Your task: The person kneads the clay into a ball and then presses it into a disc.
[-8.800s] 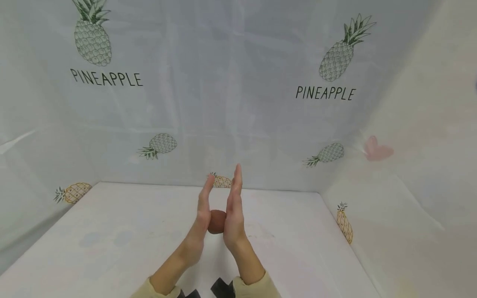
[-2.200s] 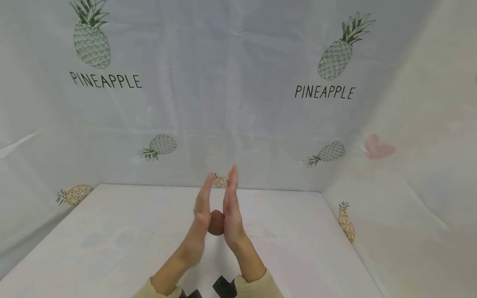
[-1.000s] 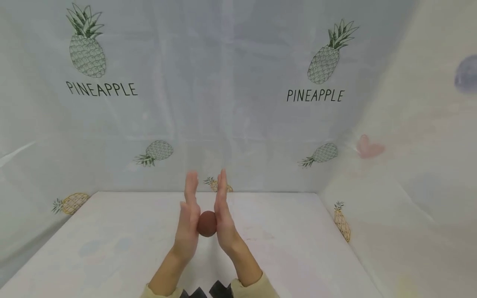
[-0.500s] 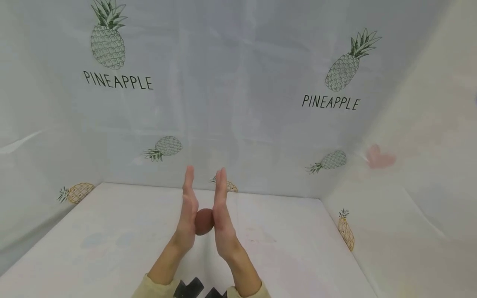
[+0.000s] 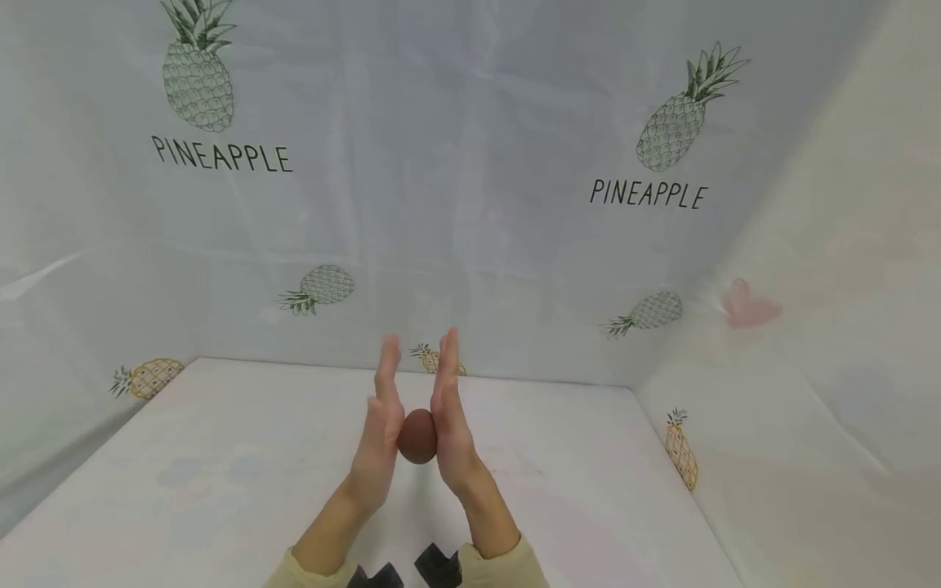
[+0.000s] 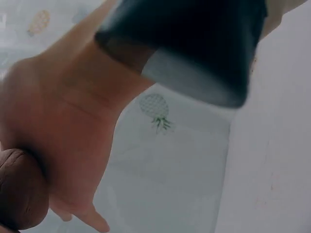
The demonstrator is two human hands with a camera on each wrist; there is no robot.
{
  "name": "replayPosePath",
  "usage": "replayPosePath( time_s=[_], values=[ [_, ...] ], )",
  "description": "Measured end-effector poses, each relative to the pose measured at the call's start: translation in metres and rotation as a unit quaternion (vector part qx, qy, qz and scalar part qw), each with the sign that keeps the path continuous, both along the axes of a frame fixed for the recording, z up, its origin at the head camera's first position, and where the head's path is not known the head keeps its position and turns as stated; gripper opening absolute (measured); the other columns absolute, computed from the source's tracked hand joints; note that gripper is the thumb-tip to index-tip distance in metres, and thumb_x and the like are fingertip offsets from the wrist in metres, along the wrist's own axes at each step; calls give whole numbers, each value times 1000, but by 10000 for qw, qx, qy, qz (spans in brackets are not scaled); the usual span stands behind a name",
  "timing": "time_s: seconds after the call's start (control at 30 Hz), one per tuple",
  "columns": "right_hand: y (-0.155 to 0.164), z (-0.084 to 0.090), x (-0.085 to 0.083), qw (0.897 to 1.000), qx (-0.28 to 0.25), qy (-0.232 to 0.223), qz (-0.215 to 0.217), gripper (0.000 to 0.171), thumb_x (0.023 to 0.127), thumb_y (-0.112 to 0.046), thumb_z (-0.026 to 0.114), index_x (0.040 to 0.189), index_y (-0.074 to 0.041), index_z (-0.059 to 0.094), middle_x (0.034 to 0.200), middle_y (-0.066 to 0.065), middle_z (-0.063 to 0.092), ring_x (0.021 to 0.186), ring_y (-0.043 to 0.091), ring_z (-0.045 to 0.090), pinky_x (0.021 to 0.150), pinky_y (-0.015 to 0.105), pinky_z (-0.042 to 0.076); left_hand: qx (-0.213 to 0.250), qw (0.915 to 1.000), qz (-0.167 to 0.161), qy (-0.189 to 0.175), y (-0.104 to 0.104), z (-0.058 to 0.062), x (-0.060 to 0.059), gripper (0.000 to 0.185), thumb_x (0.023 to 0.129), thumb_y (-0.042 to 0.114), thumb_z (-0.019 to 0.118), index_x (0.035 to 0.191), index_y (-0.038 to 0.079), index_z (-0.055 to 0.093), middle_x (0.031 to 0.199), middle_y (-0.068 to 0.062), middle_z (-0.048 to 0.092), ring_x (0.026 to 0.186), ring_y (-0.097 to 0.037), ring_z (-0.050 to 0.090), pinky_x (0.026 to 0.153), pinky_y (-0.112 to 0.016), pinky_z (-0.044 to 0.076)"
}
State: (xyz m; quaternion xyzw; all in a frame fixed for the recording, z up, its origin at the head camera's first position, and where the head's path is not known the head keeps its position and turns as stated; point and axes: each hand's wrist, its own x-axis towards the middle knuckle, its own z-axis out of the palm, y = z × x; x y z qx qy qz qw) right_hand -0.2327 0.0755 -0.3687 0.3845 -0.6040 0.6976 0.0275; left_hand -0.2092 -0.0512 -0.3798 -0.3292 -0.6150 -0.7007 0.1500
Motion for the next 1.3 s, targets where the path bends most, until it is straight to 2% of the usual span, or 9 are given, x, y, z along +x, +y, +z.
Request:
replayPosePath(
  time_s=[0.27, 0.43, 0.57, 0.73, 0.87, 1.0, 1.1, 1.2, 1.3],
  values=[
    [-14, 3, 18, 9990, -32, -125, 427, 59, 112, -53, -2, 166, -42, -21, 176, -10, -20, 162, 18, -24, 121, 63, -23, 384, 9987, 227, 266, -17, 3, -9, 66, 111, 59, 4, 170, 33, -10, 175, 14, -19, 159, -14, -26, 120, -69, -20],
    [-12, 10, 28, 9981, -343, 221, 463, 61, 111, -54, -1, 167, -40, -20, 177, -8, -18, 161, 18, -24, 118, 66, -26, 271, 9995, 159, 18, -14, 0, -12, 67, 110, 61, 2, 170, 35, -12, 174, 16, -20, 159, -14, -27, 119, -71, -19],
    [-4, 14, 26, 9978, -450, 467, 125, 60, 111, -52, -2, 167, -38, -20, 177, -6, -17, 162, 20, -23, 119, 64, -25, 79, 9997, -134, -163, -4, -4, -9, 63, 111, 56, 0, 170, 36, -13, 174, 15, -21, 159, -17, -26, 120, -73, -16],
    [4, 11, 13, 9952, -439, 653, -575, 59, 113, -47, 0, 169, -36, -17, 177, -7, -14, 163, 17, -18, 123, 62, -20, -25, 9985, -538, -58, 5, -3, 1, 61, 111, 56, 1, 169, 40, -13, 174, 13, -24, 159, -18, -29, 118, -75, -16],
    [4, 5, 1, 9953, -400, 207, -854, 58, 114, -47, 4, 169, -40, -12, 177, -11, -11, 163, 15, -15, 123, 64, -18, 3, 9974, -684, 212, 6, 2, 8, 64, 111, 59, 1, 169, 37, -14, 175, 10, -24, 159, -16, -29, 117, -75, -18],
    [2, -3, -6, 9963, -274, -603, -557, 58, 113, -56, 5, 168, -46, -10, 177, -9, -8, 165, 23, -9, 126, 64, -13, 55, 9973, -594, 425, 2, 6, 9, 67, 111, 58, 0, 170, 30, -16, 175, 9, -23, 159, -17, -27, 117, -74, -19],
    [-2, -7, -5, 9951, -21, -971, -162, 60, 111, -61, 5, 167, -47, -12, 177, -4, -8, 165, 31, -3, 129, 62, -6, 223, 9980, -361, 465, -5, 9, 6, 67, 111, 58, -1, 170, 30, -15, 176, 10, -21, 160, -16, -25, 118, -71, -21],
    [-9, -6, 1, 9942, 136, -1026, 307, 60, 111, -61, 3, 167, -46, -13, 177, -1, -10, 164, 34, -2, 130, 60, -2, 415, 9978, -64, 521, -12, 12, 2, 66, 111, 58, 1, 170, 32, -13, 176, 12, -19, 160, -14, -24, 119, -66, -22],
    [-14, -2, 12, 9947, 177, -772, 649, 60, 111, -59, 2, 166, -46, -17, 177, -3, -16, 164, 33, -6, 129, 62, -5, 476, 9971, 250, 540, -18, 12, -4, 66, 112, 58, 4, 170, 32, -12, 176, 12, -20, 160, -14, -26, 120, -66, -22]
  ],
)
